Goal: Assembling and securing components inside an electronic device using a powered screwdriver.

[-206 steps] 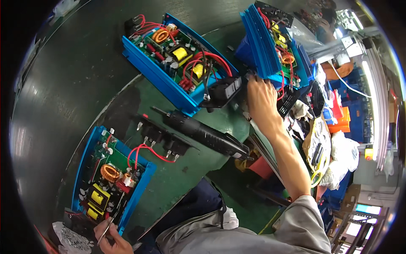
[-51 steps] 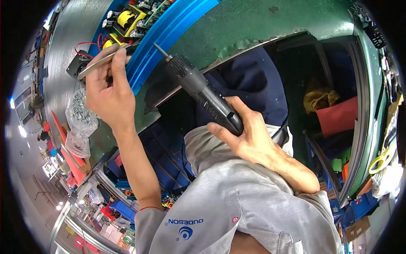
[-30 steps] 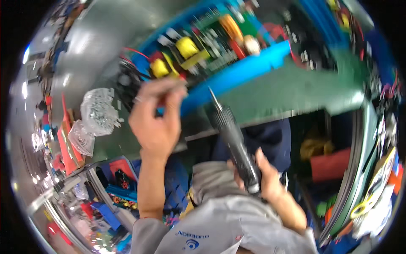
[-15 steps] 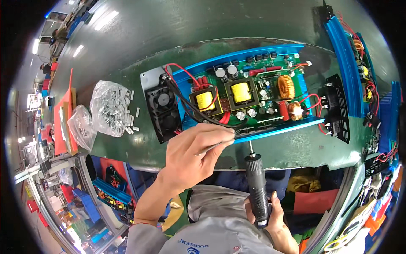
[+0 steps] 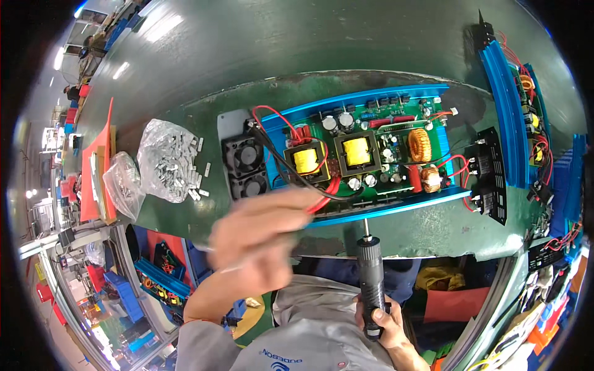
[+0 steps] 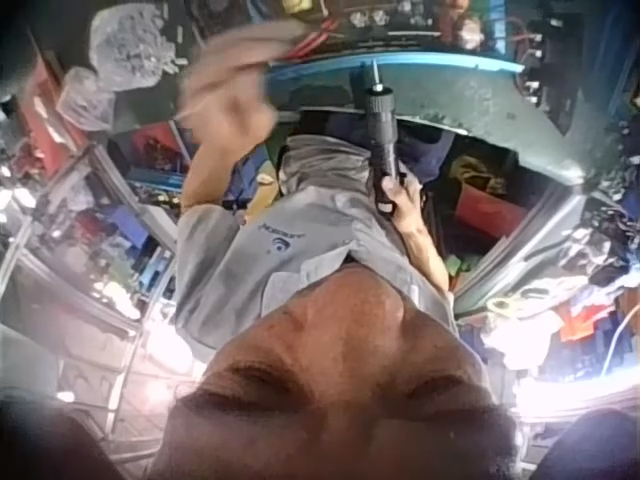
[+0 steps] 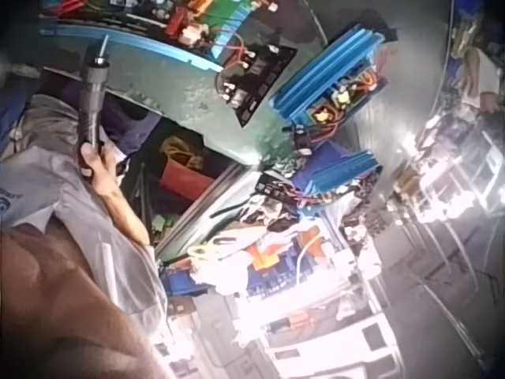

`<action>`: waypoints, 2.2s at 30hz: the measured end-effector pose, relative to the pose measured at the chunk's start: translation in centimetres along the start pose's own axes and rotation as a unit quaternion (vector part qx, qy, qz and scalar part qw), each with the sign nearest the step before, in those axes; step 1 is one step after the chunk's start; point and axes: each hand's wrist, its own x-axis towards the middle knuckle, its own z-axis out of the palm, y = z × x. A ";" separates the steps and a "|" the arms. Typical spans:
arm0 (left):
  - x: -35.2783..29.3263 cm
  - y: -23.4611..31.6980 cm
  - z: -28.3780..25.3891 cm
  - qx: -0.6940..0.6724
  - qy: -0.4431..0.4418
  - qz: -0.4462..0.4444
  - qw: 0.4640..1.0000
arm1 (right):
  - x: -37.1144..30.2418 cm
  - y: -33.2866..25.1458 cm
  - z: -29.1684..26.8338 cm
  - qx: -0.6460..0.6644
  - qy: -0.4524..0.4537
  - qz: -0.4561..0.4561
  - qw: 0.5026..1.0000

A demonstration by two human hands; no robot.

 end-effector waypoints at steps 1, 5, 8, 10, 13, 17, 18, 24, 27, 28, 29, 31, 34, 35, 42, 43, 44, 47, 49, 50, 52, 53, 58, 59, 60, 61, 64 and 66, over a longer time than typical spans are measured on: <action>0.9 0.4 -0.4 -0.041 0.095 0.021 0.994 | -0.2 -0.2 0.2 -0.019 0.002 0.001 1.000; 1.3 2.2 -1.0 0.188 -0.146 -0.009 0.971 | 0.1 -0.6 1.1 -0.037 0.036 -0.004 0.999; 0.9 1.5 1.5 0.229 -0.239 -0.004 0.944 | 0.2 0.1 0.8 0.072 0.039 0.038 0.996; 0.5 0.6 2.3 0.271 -0.274 0.041 0.922 | -0.1 0.1 0.9 0.043 0.040 0.030 0.998; 0.8 0.2 2.5 0.237 -0.256 0.031 0.937 | -0.6 -0.7 1.3 -0.115 0.067 -0.043 0.990; 0.6 -0.3 2.9 0.183 -0.230 0.007 0.956 | 0.4 0.3 1.0 -0.010 0.038 -0.007 0.999; 0.6 0.1 2.7 0.181 -0.236 0.001 0.955 | 0.9 1.0 0.7 -0.013 0.030 -0.008 0.999; 0.3 0.2 1.8 0.189 -0.196 0.035 0.962 | 0.5 0.8 -1.2 0.049 -0.025 0.026 0.998; -0.3 -0.1 -2.4 0.269 0.002 -0.018 0.963 | -1.1 2.1 -3.2 -0.210 0.110 -0.091 0.967; -0.7 0.2 -3.4 0.301 0.084 -0.119 0.942 | -1.2 2.6 -4.4 -0.260 0.121 -0.131 0.949; -0.9 -0.8 -4.1 0.312 0.119 -0.146 0.931 | -1.3 3.0 -5.2 -0.308 0.132 -0.169 0.927; -1.4 -1.6 -4.8 0.259 0.124 -0.264 0.920 | -1.8 2.9 -5.6 -0.304 0.157 -0.150 0.928; -1.1 -0.1 -5.1 0.127 -0.053 -0.376 0.916 | -0.8 3.2 -6.1 -0.261 0.167 -0.189 0.932; -1.2 -0.5 -4.9 0.126 -0.053 -0.379 0.915 | -0.5 3.2 -6.0 -0.263 0.167 -0.186 0.932; 2.2 -1.3 -4.2 0.313 -0.064 0.251 0.914 | 0.9 3.7 -5.8 -0.337 0.161 -0.220 0.901; 2.8 -2.2 -3.9 0.312 -0.058 0.287 0.904 | 0.9 3.9 -5.7 -0.341 0.162 -0.217 0.900; 3.3 -3.0 -3.5 0.274 -0.053 0.264 0.923 | 0.9 4.1 -5.4 -0.325 0.157 -0.207 0.909; 3.2 -5.4 -1.9 0.242 -0.020 0.097 0.965 | 1.0 4.4 -4.6 -0.321 0.159 -0.192 0.914; 2.2 -5.6 -1.6 0.254 0.028 -0.027 0.966 | 1.1 4.9 -4.0 -0.341 0.163 -0.235 0.896; 1.6 -5.9 -1.9 0.234 0.026 -0.091 0.968 | 0.9 5.0 -4.0 -0.337 0.160 -0.227 0.900; 0.9 -5.8 -2.1 0.243 0.048 -0.096 0.964 | 1.0 5.2 -3.6 -0.320 0.160 -0.229 0.905; 0.7 -5.7 -2.2 0.247 0.071 -0.102 0.961 | 0.9 5.2 -3.3 -0.305 0.164 -0.229 0.910; -1.9 -4.3 -3.8 0.210 0.157 -0.118 0.958 | 1.3 5.4 -3.1 -0.230 0.205 -0.216 0.927; -3.3 -4.2 -4.4 0.191 0.179 -0.139 0.955 | 1.3 5.8 -3.4 -0.207 0.219 -0.200 0.933; -4.7 -3.5 -5.3 0.223 0.158 -0.207 0.940 | 1.4 5.7 -2.9 -0.200 0.238 -0.209 0.927; -5.7 -3.6 -5.7 0.238 0.144 -0.230 0.933 | 1.6 5.9 -3.2 -0.203 0.238 -0.227 0.922; -8.3 -4.3 -5.5 0.223 0.132 -0.267 0.928 | 1.6 5.9 -3.7 -0.221 0.219 -0.252 0.916; -7.5 -3.8 -5.8 0.321 0.134 -0.185 0.919 | 1.7 6.6 -3.2 -0.217 0.258 -0.282 0.898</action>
